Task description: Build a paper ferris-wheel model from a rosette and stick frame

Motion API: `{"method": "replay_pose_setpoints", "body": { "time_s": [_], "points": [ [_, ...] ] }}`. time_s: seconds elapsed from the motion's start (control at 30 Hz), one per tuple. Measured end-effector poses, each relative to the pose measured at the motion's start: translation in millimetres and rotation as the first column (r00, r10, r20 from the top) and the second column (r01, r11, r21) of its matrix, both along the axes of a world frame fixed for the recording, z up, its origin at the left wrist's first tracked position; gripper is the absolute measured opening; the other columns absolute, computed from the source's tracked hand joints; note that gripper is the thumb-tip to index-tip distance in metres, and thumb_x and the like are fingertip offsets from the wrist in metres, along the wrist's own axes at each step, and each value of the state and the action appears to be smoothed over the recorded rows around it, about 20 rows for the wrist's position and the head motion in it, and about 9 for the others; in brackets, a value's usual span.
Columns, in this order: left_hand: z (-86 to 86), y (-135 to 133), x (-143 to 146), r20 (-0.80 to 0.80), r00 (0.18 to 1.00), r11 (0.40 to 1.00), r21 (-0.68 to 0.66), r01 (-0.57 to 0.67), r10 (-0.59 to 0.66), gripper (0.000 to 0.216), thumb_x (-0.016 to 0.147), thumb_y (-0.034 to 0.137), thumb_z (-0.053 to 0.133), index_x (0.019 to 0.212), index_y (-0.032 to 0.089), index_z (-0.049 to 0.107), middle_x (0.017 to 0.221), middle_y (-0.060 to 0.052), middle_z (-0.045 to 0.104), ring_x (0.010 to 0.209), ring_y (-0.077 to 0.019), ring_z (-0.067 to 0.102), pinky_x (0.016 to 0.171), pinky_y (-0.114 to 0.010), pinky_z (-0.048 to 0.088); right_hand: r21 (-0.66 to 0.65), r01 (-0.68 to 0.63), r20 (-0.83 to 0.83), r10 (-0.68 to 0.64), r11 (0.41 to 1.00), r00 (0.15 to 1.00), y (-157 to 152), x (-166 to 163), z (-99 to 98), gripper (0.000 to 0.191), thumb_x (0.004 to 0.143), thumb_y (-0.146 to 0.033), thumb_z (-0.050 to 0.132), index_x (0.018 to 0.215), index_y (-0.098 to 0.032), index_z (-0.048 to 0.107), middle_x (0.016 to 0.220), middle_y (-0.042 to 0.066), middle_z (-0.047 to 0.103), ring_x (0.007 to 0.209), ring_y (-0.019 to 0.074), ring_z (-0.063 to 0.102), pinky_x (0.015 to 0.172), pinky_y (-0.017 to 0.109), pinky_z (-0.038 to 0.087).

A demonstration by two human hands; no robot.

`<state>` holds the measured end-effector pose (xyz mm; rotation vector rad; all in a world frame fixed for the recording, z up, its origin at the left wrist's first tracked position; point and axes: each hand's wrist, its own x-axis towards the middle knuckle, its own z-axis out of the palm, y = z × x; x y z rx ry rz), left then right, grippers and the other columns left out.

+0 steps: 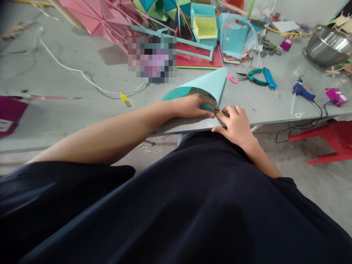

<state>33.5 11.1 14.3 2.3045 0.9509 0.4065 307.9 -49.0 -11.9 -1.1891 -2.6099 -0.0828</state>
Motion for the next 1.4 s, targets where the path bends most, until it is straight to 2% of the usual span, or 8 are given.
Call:
{"method": "replay_pose_setpoints", "body": {
  "time_s": [0.33, 0.47, 0.6, 0.73, 0.9, 1.03, 1.23, 1.4],
  "points": [
    [6.0, -1.5, -3.1, -0.058, 0.998, 0.998, 0.063, 0.021, -0.017, 0.046, 0.110, 0.042, 0.063, 0.147, 0.026, 0.084, 0.132, -0.005, 0.090, 0.118, -0.0233, 0.082, 0.108, -0.031, 0.058, -0.009, 0.014, 0.049, -0.013, 1.000, 0.999, 2.8, -8.8, 9.7, 0.111, 0.106, -0.099, 0.015, 0.159, -0.027, 0.081, 0.132, 0.020, 0.069, 0.117, 0.0380, 0.055, 0.102, 0.052, 0.044],
    [8.1, 0.7, -5.7, -0.111, 0.993, 0.995, 0.082, 0.050, -0.041, 0.050, 0.109, 0.033, 0.057, 0.153, 0.026, 0.081, 0.140, -0.004, 0.088, 0.125, -0.0221, 0.081, 0.111, -0.029, 0.057, -0.013, 0.012, 0.063, -0.011, 1.000, 0.998, 6.1, -9.7, 11.6, 0.111, 0.106, -0.100, 0.017, 0.153, -0.025, 0.083, 0.132, 0.020, 0.069, 0.118, 0.0379, 0.055, 0.103, 0.051, 0.044],
    [11.1, 0.7, -6.6, -0.150, 0.989, 0.993, 0.110, 0.031, -0.015, 0.051, 0.108, 0.036, 0.058, 0.151, 0.025, 0.082, 0.138, -0.005, 0.087, 0.125, -0.0237, 0.081, 0.112, -0.029, 0.056, -0.017, 0.009, 0.068, -0.007, 1.000, 0.998, 8.0, -10.3, 12.4, 0.110, 0.106, -0.099, 0.017, 0.155, -0.025, 0.082, 0.134, 0.020, 0.070, 0.119, 0.0382, 0.055, 0.101, 0.051, 0.043],
    [12.7, -0.9, -5.0, -0.167, 0.986, 0.996, 0.084, 0.000, 0.014, 0.052, 0.106, 0.037, 0.059, 0.153, 0.028, 0.081, 0.138, -0.004, 0.087, 0.121, -0.0239, 0.081, 0.109, -0.030, 0.056, -0.024, -0.002, 0.070, 0.003, 1.000, 0.998, 8.3, -10.7, 11.5, 0.113, 0.106, -0.099, 0.013, 0.155, -0.025, 0.083, 0.136, 0.021, 0.070, 0.120, 0.0385, 0.055, 0.101, 0.051, 0.043],
    [13.7, -2.0, -3.2, -0.182, 0.983, 0.998, 0.059, -0.020, 0.031, 0.059, 0.104, 0.037, 0.061, 0.159, 0.024, 0.076, 0.144, -0.007, 0.085, 0.128, -0.0262, 0.079, 0.112, -0.031, 0.055, -0.040, 0.009, 0.067, -0.006, 0.999, 0.998, 8.2, -12.7, 11.8, 0.108, 0.108, -0.099, 0.018, 0.156, -0.026, 0.082, 0.135, 0.020, 0.068, 0.122, 0.0393, 0.055, 0.103, 0.052, 0.042],
    [12.0, 0.5, -5.3, -0.159, 0.987, 0.997, 0.077, 0.012, 0.000, 0.058, 0.105, 0.038, 0.061, 0.162, 0.029, 0.074, 0.146, -0.003, 0.085, 0.132, -0.0252, 0.078, 0.114, -0.030, 0.054, -0.061, 0.015, 0.071, -0.011, 0.998, 0.997, 9.1, -15.2, 14.1, 0.102, 0.111, -0.095, 0.022, 0.156, -0.026, 0.082, 0.134, 0.020, 0.068, 0.122, 0.0394, 0.057, 0.104, 0.052, 0.041],
    [6.1, 7.4, -8.3, -0.124, 0.991, 0.992, 0.111, 0.065, -0.051, 0.055, 0.106, 0.036, 0.062, 0.158, 0.022, 0.075, 0.154, -0.011, 0.080, 0.142, -0.0284, 0.075, 0.121, -0.035, 0.053, -0.097, 0.018, 0.076, -0.011, 0.995, 0.997, 12.1, -18.8, 20.2, 0.095, 0.113, -0.093, 0.032, 0.153, -0.024, 0.083, 0.133, 0.020, 0.068, 0.122, 0.0391, 0.061, 0.104, 0.051, 0.043],
    [13.3, 4.1, -8.0, -0.223, 0.974, 0.992, 0.125, -0.010, 0.038, 0.048, 0.107, 0.032, 0.060, 0.150, 0.026, 0.081, 0.142, -0.007, 0.084, 0.128, -0.0278, 0.079, 0.115, -0.035, 0.055, -0.139, -0.008, 0.065, 0.017, 0.990, 0.998, 15.8, -21.7, 24.3, 0.099, 0.112, -0.094, 0.029, 0.147, -0.021, 0.086, 0.134, 0.021, 0.069, 0.122, 0.0393, 0.064, 0.101, 0.050, 0.044]
  ]
}}
